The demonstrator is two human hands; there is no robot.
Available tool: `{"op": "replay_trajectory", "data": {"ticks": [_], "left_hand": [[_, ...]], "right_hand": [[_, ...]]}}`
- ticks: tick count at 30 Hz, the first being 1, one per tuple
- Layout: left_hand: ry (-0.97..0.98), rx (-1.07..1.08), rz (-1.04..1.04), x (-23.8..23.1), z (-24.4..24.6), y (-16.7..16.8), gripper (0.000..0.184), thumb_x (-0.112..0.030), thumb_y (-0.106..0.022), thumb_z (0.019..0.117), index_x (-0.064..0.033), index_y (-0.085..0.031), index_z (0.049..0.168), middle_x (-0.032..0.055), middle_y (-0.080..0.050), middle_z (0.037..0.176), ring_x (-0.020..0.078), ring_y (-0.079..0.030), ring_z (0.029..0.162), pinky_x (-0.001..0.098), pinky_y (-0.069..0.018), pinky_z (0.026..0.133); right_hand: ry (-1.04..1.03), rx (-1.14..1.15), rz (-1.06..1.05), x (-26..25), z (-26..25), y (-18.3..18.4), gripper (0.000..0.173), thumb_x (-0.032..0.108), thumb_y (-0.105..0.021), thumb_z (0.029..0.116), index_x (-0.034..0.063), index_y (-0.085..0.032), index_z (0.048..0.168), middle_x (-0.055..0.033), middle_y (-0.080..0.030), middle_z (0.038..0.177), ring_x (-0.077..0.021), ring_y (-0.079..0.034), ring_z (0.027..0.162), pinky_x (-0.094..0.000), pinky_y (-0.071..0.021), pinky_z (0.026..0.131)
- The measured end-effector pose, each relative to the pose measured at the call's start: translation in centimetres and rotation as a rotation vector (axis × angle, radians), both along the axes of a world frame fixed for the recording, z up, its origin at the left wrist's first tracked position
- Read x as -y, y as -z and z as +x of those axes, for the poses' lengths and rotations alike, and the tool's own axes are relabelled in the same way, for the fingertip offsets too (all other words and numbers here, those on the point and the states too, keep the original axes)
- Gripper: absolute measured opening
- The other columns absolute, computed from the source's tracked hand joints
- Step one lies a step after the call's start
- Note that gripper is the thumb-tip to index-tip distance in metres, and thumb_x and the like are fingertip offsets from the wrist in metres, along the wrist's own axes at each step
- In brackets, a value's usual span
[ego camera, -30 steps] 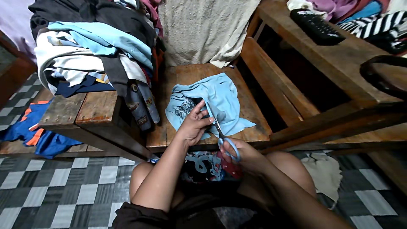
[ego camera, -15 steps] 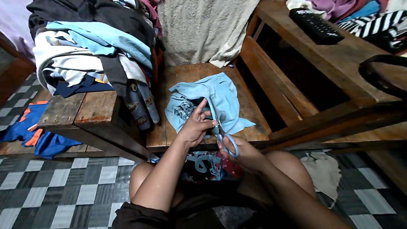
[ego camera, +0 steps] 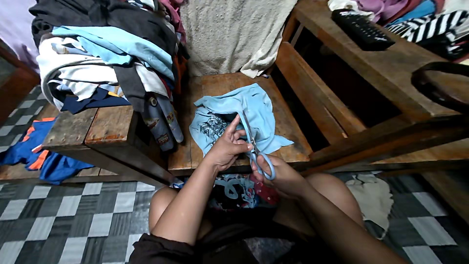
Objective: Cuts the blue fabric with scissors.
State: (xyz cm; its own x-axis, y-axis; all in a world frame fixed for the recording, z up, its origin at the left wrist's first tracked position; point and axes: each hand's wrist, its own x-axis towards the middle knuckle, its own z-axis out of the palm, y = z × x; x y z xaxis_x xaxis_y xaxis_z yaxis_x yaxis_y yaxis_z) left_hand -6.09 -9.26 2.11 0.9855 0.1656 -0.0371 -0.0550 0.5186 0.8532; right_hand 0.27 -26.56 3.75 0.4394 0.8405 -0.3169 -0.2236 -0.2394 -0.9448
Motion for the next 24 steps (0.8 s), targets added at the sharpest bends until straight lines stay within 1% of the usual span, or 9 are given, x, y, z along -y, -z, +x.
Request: {"op": "replay_trajectory", "data": {"ticks": [3,6,8,9,11,12,16,21,24], "left_hand": [[-0.002,-0.021,0.063,-0.1,-0.1,-0.2,0.098,0.011,-0.059,0.0867,-0.0122,-0.001,0.162,0.0119,-0.06,0.128,0.0079,-0.066,0.091,0.0271,-0.0547,0.088],[-0.086,-0.054,0.099,-0.6,-0.3,-0.5,0.073,0.003,-0.056,0.0953,-0.0032,-0.019,0.158,0.0103,-0.063,0.117,0.01,-0.065,0.095,0.0292,-0.0535,0.091],[-0.194,-0.079,0.109,-0.8,-0.2,-0.4,0.046,-0.003,-0.052,0.1017,0.0027,-0.041,0.146,0.0066,-0.064,0.108,0.0089,-0.063,0.091,0.0275,-0.0526,0.089],[-0.26,-0.09,0.135,-0.9,0.1,-0.2,0.033,-0.005,-0.051,0.103,0.0034,-0.052,0.135,0.003,-0.064,0.101,0.0064,-0.06,0.085,0.0245,-0.0515,0.083],[-0.365,-0.114,0.166,-0.9,0.5,0.2,0.021,-0.003,-0.054,0.1015,0.0032,-0.063,0.12,0.0008,-0.064,0.095,0.0048,-0.058,0.08,0.0227,-0.051,0.078],[-0.394,-0.128,0.172,-0.9,0.6,0.2,0.02,-0.002,-0.056,0.1001,0.0039,-0.063,0.118,0.0021,-0.065,0.096,0.0056,-0.059,0.081,0.0237,-0.0519,0.079],[-0.415,-0.194,0.184,-0.8,0.7,-0.1,0.03,0.002,-0.064,0.0952,0.0056,-0.06,0.125,0.0068,-0.066,0.101,0.0081,-0.062,0.086,0.0258,-0.0528,0.083],[-0.399,-0.217,0.194,-0.9,0.7,-0.2,0.035,0.004,-0.064,0.0941,0.005,-0.058,0.129,0.0031,-0.065,0.087,0.0067,-0.061,0.076,0.0244,-0.0536,0.077],[-0.359,-0.181,0.157,-1.1,0.7,0.1,0.045,0.005,-0.061,0.0961,0.0036,-0.052,0.14,0.0011,-0.063,0.083,0.0061,-0.059,0.073,0.0231,-0.0518,0.074]], "right_hand": [[0.011,0.029,-0.034,0.0,0.0,0.0,0.027,0.03,-0.041,0.107,0.0137,-0.055,0.092,0.0122,-0.053,0.062,0.005,-0.043,0.047,-0.0106,-0.0355,0.046],[0.002,0.055,-0.07,0.2,0.1,-0.1,0.027,0.029,-0.041,0.1074,0.013,-0.055,0.091,0.0117,-0.053,0.062,0.0048,-0.043,0.047,-0.0109,-0.0354,0.046],[-0.013,0.069,-0.094,0.3,0.0,-0.1,0.025,0.027,-0.042,0.107,0.0125,-0.056,0.091,0.0114,-0.053,0.062,0.0046,-0.043,0.048,-0.0114,-0.0357,0.047],[-0.027,0.081,-0.11,0.3,0.0,-0.1,0.025,0.026,-0.042,0.1071,0.0122,-0.056,0.092,0.0113,-0.053,0.062,0.0045,-0.044,0.049,-0.0115,-0.0365,0.047],[-0.052,0.102,-0.139,0.2,-0.1,-0.2,0.026,0.026,-0.042,0.1078,0.0107,-0.056,0.092,0.0108,-0.052,0.063,0.0038,-0.044,0.05,-0.0124,-0.0366,0.049],[-0.063,0.112,-0.142,0.2,-0.1,-0.1,0.026,0.027,-0.042,0.1077,0.0108,-0.056,0.092,0.0109,-0.052,0.063,0.0039,-0.044,0.05,-0.0124,-0.0368,0.049],[-0.072,0.122,-0.142,0.2,-0.1,0.0,0.025,0.027,-0.044,0.1073,0.0112,-0.055,0.092,0.0108,-0.052,0.063,0.0035,-0.044,0.05,-0.0126,-0.0371,0.049],[-0.107,0.162,-0.171,0.1,0.0,0.2,0.027,0.029,-0.042,0.1084,0.0103,-0.056,0.094,0.0097,-0.052,0.064,0.0027,-0.044,0.05,-0.0143,-0.0373,0.049],[-0.108,0.118,-0.15,0.2,0.0,0.4,0.028,0.03,-0.042,0.108,0.0119,-0.055,0.092,0.0105,-0.053,0.063,0.0033,-0.042,0.048,-0.0132,-0.035,0.046]]}}
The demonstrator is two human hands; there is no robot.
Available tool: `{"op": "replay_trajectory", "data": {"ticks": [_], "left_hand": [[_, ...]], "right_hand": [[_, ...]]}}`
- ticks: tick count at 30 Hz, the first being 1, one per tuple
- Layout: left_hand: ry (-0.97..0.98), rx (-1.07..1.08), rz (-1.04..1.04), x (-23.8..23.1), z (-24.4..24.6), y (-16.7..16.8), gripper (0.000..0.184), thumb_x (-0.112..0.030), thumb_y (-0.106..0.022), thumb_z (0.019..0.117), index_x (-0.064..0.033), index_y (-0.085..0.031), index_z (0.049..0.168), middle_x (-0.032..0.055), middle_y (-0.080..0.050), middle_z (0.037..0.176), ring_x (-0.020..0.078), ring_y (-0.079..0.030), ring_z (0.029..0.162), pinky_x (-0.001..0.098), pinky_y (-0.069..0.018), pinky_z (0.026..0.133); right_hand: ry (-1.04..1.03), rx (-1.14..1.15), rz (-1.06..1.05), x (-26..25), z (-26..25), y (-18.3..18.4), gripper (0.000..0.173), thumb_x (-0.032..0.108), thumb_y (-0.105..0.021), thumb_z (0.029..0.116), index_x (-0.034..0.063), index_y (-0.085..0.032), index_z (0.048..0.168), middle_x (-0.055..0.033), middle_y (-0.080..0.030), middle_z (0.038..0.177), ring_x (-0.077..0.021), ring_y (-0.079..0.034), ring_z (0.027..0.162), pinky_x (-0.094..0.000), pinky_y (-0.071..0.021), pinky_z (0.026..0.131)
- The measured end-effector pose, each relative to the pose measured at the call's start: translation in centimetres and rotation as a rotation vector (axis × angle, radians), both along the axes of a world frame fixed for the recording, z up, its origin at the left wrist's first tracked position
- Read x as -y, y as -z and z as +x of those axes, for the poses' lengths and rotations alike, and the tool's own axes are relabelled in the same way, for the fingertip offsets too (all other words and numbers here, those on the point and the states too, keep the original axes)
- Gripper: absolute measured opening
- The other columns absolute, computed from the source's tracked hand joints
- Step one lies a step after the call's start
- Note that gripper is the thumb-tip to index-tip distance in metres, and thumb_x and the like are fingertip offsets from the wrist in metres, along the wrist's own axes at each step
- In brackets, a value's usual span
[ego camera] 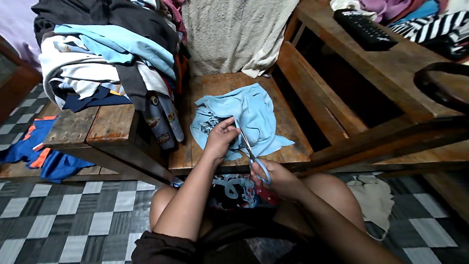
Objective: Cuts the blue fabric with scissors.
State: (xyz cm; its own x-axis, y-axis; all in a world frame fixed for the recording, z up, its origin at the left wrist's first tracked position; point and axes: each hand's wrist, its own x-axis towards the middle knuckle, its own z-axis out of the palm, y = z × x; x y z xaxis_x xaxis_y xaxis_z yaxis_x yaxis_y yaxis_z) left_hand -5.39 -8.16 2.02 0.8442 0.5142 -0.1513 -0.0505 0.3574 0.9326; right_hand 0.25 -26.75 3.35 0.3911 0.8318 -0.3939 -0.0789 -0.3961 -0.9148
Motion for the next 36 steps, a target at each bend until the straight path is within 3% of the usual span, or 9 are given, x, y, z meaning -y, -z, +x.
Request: {"op": "replay_trajectory", "data": {"ticks": [6,10,24,32,36], "left_hand": [[0.067,0.089,-0.176,0.38,0.02,0.21,0.058,0.009,-0.054,0.0972,-0.0025,-0.037,0.152,-0.0009,-0.06,0.079,0.0063,-0.058,0.07,0.0228,-0.052,0.074],[0.094,0.12,-0.208,0.46,0.02,0.44,0.061,0.009,-0.052,0.0974,-0.0053,-0.034,0.154,-0.0007,-0.059,0.078,0.0059,-0.057,0.069,0.0222,-0.0514,0.072],[0.113,0.113,-0.176,0.1,0.04,0.38,0.067,0.01,-0.053,0.0965,-0.0068,-0.029,0.157,0.0005,-0.06,0.08,0.005,-0.054,0.067,0.0203,-0.0487,0.068],[0.232,0.133,-0.115,-0.02,-0.23,0.41,0.078,0.01,-0.053,0.0947,-0.0071,-0.014,0.16,-0.0015,-0.059,0.077,0.0043,-0.056,0.069,0.0203,-0.0493,0.071],[0.241,0.133,-0.108,-0.12,-0.3,0.33,0.08,0.01,-0.053,0.0944,-0.0082,-0.013,0.161,-0.0016,-0.059,0.076,0.0037,-0.056,0.069,0.0194,-0.0488,0.071]], "right_hand": [[0.029,-0.114,0.107,-0.22,0.13,0.29,0.029,0.037,-0.043,0.1056,0.0144,-0.055,0.092,0.0122,-0.053,0.061,0.0049,-0.039,0.045,-0.0117,-0.0322,0.044],[0.042,-0.138,0.119,-0.42,0.24,0.31,0.029,0.037,-0.042,0.1051,0.0145,-0.055,0.092,0.0125,-0.052,0.059,0.0055,-0.038,0.044,-0.0107,-0.0311,0.043],[0.069,-0.067,0.046,-0.43,0.23,-0.12,0.026,0.027,-0.041,0.1076,0.0132,-0.055,0.09,0.0116,-0.051,0.059,0.004,-0.041,0.045,-0.012,-0.0342,0.045],[0.077,-0.143,0.12,-0.61,0.58,0.02,0.028,0.03,-0.04,0.107,0.0134,-0.055,0.09,0.0113,-0.054,0.06,0.0048,-0.042,0.046,-0.011,-0.0337,0.044],[0.086,-0.16,0.116,-0.75,0.66,-0.03,0.028,0.029,-0.04,0.1075,0.0129,-0.055,0.09,0.0103,-0.054,0.061,0.0047,-0.042,0.046,-0.0104,-0.0339,0.045]]}}
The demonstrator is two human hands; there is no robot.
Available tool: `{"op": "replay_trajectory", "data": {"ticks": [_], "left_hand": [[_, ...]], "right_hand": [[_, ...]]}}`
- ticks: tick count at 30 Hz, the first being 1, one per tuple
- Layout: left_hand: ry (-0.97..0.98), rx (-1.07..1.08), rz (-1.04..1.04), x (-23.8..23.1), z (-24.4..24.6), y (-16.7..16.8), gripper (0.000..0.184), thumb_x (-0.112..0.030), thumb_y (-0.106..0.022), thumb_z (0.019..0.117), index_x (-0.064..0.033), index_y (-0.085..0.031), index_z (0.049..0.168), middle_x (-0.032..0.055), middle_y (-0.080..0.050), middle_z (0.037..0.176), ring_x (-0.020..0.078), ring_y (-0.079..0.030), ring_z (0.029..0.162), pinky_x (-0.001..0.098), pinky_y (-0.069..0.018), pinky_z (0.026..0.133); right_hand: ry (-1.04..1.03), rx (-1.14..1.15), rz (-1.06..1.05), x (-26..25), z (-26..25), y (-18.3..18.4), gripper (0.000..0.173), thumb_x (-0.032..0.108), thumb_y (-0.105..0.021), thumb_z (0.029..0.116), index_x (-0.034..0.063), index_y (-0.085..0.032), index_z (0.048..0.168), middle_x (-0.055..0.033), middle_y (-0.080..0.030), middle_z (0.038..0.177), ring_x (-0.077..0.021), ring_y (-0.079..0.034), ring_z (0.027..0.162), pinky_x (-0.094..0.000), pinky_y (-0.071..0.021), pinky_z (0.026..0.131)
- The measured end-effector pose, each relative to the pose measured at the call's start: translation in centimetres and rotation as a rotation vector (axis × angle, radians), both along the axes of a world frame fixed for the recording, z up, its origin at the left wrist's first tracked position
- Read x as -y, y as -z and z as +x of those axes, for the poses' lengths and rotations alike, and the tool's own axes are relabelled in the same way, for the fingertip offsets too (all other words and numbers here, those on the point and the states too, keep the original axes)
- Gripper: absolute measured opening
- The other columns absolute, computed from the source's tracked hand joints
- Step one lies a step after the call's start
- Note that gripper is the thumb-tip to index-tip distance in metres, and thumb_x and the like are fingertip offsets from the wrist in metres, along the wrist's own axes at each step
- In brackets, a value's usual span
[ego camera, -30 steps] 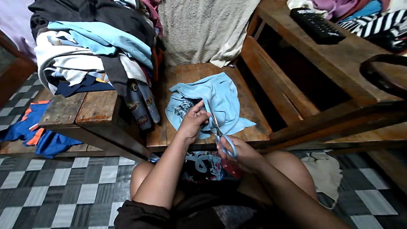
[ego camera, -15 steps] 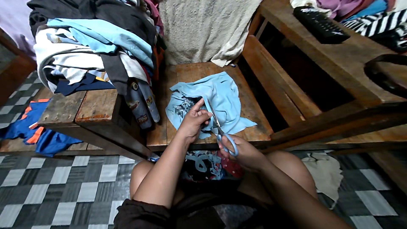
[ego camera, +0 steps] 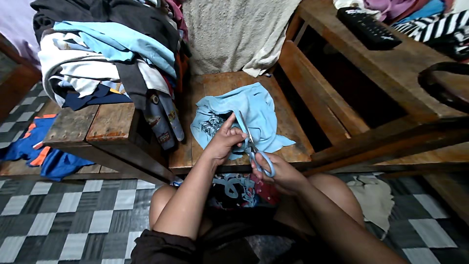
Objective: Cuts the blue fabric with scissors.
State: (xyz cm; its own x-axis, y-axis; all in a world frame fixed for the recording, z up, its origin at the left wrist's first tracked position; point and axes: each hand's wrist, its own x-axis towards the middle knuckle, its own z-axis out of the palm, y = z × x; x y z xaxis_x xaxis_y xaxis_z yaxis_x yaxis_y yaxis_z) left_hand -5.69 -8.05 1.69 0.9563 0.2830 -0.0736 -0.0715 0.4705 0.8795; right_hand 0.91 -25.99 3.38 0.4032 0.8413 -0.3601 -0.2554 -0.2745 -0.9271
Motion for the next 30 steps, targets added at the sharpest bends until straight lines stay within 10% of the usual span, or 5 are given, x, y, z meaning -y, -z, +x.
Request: {"op": "replay_trajectory", "data": {"ticks": [19,26,30], "left_hand": [[0.136,-0.096,0.171,-0.9,-0.6,-0.9,0.081,0.007,-0.058,0.0932,-0.0062,-0.013,0.16,-0.0013,-0.059,0.078,0.0022,-0.056,0.068,0.0171,-0.0477,0.068],[0.031,-0.146,0.262,-1.5,-1.0,-1.4,0.057,0.003,-0.06,0.0957,0.0019,-0.036,0.148,0.002,-0.063,0.092,0.0055,-0.062,0.084,0.0259,-0.0526,0.086],[-0.188,-0.116,0.199,-1.4,-0.6,-1.0,0.023,-0.003,-0.052,0.1014,0.0003,-0.06,0.123,0.0009,-0.062,0.095,0.005,-0.057,0.08,0.0239,-0.0502,0.078]], "right_hand": [[-0.031,0.053,-0.051,-0.1,0.4,-0.4,0.024,0.023,-0.044,0.1067,0.0126,-0.055,0.088,0.0113,-0.052,0.06,0.0044,-0.043,0.046,-0.0108,-0.0355,0.046],[-0.051,0.1,-0.1,-0.1,0.5,-0.2,0.02,0.018,-0.047,0.1065,0.0113,-0.055,0.089,0.0107,-0.051,0.061,0.0039,-0.045,0.049,-0.0113,-0.0374,0.048],[-0.064,0.103,-0.11,-0.1,0.4,0.2,0.02,0.02,-0.048,0.1055,0.0125,-0.056,0.089,0.0114,-0.051,0.062,0.0034,-0.046,0.051,-0.0122,-0.0394,0.05]]}}
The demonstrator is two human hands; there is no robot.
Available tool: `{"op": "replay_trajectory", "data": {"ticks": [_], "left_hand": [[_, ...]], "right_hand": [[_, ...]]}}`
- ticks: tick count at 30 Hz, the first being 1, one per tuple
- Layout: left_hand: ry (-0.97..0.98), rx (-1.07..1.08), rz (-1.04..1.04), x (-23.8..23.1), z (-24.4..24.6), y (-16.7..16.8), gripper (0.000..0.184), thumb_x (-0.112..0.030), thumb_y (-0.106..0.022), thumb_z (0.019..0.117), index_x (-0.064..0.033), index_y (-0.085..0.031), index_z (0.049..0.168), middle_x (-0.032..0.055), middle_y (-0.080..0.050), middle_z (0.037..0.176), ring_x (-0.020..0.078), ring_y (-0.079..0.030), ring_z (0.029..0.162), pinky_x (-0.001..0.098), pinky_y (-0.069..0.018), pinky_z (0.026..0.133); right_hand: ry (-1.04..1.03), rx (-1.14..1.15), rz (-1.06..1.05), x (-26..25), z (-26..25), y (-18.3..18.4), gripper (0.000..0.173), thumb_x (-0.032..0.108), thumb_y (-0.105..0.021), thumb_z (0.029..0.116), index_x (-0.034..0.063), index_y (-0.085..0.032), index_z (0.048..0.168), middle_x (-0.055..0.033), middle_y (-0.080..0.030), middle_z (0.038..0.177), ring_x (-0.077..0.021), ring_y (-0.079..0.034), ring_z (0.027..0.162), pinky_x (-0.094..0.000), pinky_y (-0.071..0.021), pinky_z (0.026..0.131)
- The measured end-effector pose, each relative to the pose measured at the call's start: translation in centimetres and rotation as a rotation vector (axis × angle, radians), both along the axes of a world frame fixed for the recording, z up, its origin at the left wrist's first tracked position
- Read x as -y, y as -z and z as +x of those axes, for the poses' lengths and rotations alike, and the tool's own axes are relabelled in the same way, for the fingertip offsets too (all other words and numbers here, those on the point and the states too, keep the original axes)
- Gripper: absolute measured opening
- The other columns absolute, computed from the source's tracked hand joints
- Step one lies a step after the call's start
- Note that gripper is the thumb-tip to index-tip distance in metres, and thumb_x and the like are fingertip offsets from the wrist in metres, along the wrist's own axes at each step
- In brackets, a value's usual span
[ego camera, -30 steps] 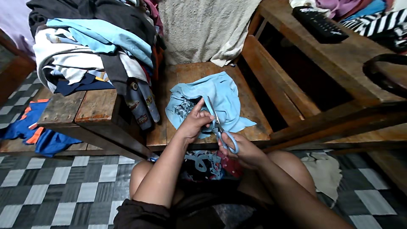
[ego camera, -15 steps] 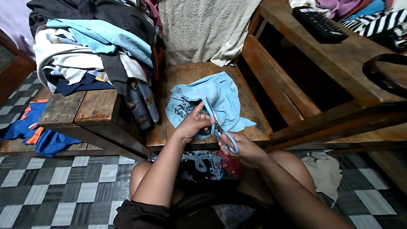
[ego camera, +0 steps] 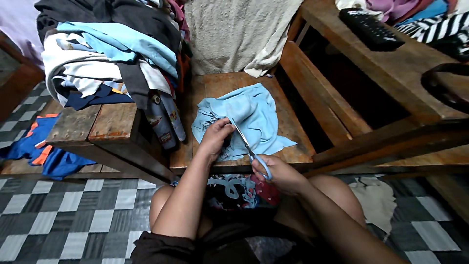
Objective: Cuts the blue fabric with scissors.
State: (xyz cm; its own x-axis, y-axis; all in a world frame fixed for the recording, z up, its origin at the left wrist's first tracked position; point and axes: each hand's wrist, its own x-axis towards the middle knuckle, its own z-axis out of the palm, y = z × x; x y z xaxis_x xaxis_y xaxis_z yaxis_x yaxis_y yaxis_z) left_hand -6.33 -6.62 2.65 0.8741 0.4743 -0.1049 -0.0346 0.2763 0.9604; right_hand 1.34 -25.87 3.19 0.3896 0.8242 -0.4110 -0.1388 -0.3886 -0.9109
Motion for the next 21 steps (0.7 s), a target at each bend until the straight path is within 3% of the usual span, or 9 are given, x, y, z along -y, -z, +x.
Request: {"op": "replay_trajectory", "data": {"ticks": [4,9,15,21], "left_hand": [[-0.112,-0.036,-0.042,0.27,0.34,0.03,0.026,-0.001,-0.058,0.0998,0.0038,-0.059,0.126,0.004,-0.064,0.098,0.0067,-0.059,0.082,0.0247,-0.0514,0.079],[-0.098,-0.046,-0.063,0.3,0.45,-0.01,0.032,0.002,-0.058,0.0988,0.0029,-0.057,0.13,0.0033,-0.065,0.097,0.0056,-0.058,0.079,0.0224,-0.0504,0.075],[0.01,0.015,-0.163,0.46,0.55,0.48,0.055,0.007,-0.055,0.0977,-0.0039,-0.041,0.15,0.0014,-0.063,0.086,0.0054,-0.057,0.072,0.0214,-0.0503,0.071],[0.015,0.052,-0.23,0.51,0.74,0.85,0.062,0.009,-0.053,0.0973,-0.0078,-0.035,0.154,0.0013,-0.061,0.083,0.0057,-0.056,0.069,0.0216,-0.0502,0.07]], "right_hand": [[-0.011,0.013,-0.016,-0.05,-0.13,-0.01,0.02,0.021,-0.049,0.1059,0.0118,-0.056,0.089,0.0108,-0.05,0.061,0.0031,-0.046,0.051,-0.0129,-0.0396,0.051],[-0.014,-0.008,0.0,-0.01,-0.24,-0.02,0.022,0.022,-0.047,0.1063,0.0119,-0.056,0.089,0.0109,-0.052,0.061,0.0037,-0.045,0.049,-0.0119,-0.0373,0.048],[-0.004,-0.082,0.06,-0.6,-0.16,0.08,0.027,0.024,-0.041,0.1086,0.0117,-0.055,0.089,0.0101,-0.053,0.06,0.0047,-0.04,0.045,-0.0108,-0.0321,0.044],[0.02,-0.115,0.069,-0.9,-0.24,0.2,0.027,0.024,-0.04,0.1089,0.0113,-0.055,0.09,0.0096,-0.052,0.061,0.0043,-0.039,0.045,-0.0109,-0.0318,0.044]]}}
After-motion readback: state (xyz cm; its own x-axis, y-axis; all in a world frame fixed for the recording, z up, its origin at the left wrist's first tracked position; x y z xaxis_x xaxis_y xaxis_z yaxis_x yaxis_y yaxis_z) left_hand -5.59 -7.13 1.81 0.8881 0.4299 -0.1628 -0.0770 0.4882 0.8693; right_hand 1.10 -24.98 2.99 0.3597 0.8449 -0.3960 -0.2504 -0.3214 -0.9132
